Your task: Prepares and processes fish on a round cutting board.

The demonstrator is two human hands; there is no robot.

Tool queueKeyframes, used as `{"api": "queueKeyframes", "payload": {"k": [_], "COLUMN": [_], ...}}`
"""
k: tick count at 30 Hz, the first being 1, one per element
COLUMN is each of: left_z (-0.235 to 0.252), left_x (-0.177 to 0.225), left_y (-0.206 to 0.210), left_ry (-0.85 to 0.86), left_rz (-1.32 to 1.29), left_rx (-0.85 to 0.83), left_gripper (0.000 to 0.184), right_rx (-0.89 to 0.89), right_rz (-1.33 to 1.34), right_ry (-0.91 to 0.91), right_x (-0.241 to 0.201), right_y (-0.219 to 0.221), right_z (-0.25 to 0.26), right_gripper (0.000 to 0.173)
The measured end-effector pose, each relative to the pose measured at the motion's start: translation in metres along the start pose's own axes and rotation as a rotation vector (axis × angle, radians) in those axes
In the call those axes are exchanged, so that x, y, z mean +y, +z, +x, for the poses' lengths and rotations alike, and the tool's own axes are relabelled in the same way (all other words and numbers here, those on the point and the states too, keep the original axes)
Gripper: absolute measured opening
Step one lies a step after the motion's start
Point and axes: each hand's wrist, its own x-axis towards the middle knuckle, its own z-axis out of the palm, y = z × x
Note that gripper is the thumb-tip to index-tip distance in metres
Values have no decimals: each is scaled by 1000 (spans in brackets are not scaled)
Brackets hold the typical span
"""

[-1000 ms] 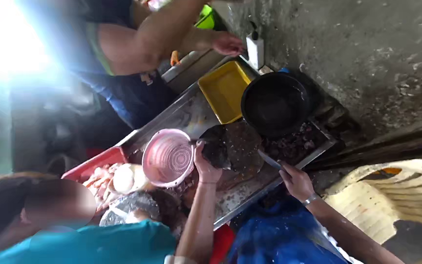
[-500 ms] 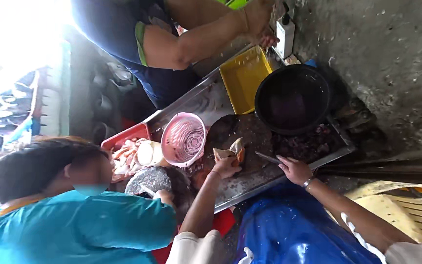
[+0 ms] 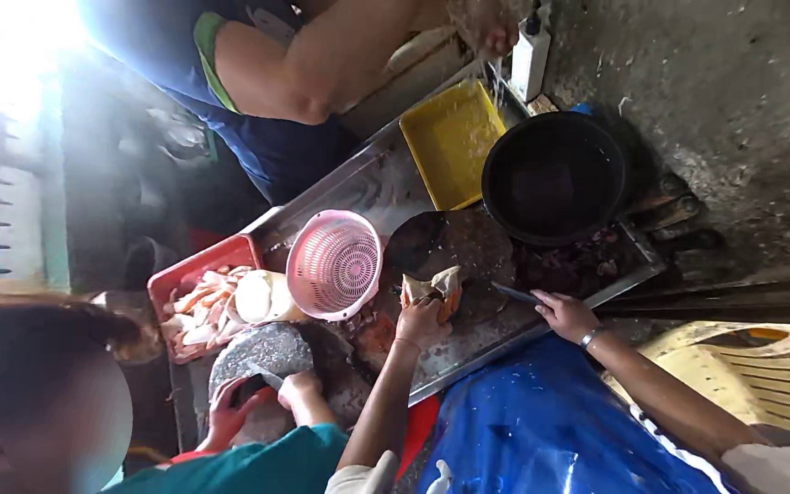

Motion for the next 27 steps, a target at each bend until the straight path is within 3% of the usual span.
{"api": "queueKeyframes", "payload": {"k": [5, 8, 13, 20, 24, 27], "left_z": [6, 26, 43, 39, 28, 28], "left_x": [44, 63, 75, 74, 60, 30], "left_y": [2, -8, -20, -24, -22, -11], "left_ry": [-211, -319, -417, -451, -448, -367], "left_rz": [-96, -103, -43, -180, -186, -402], "left_rx": [195, 159, 70, 107, 280, 353], "left_gripper": [98, 110, 95, 92, 77, 67], "right_rx": [16, -1, 100, -49, -120, -111], "right_rz": [178, 166, 126, 227, 277, 221], "right_ry": [106, 127, 57, 70, 89, 82], "right_x": [-5, -10, -17, -9, -14, -24], "right_y": [27, 22, 1, -9, -11, -17], "right_z": [-8, -8, -8, 12, 21, 28], "right_gripper": [52, 51, 47, 49, 48, 47]}}
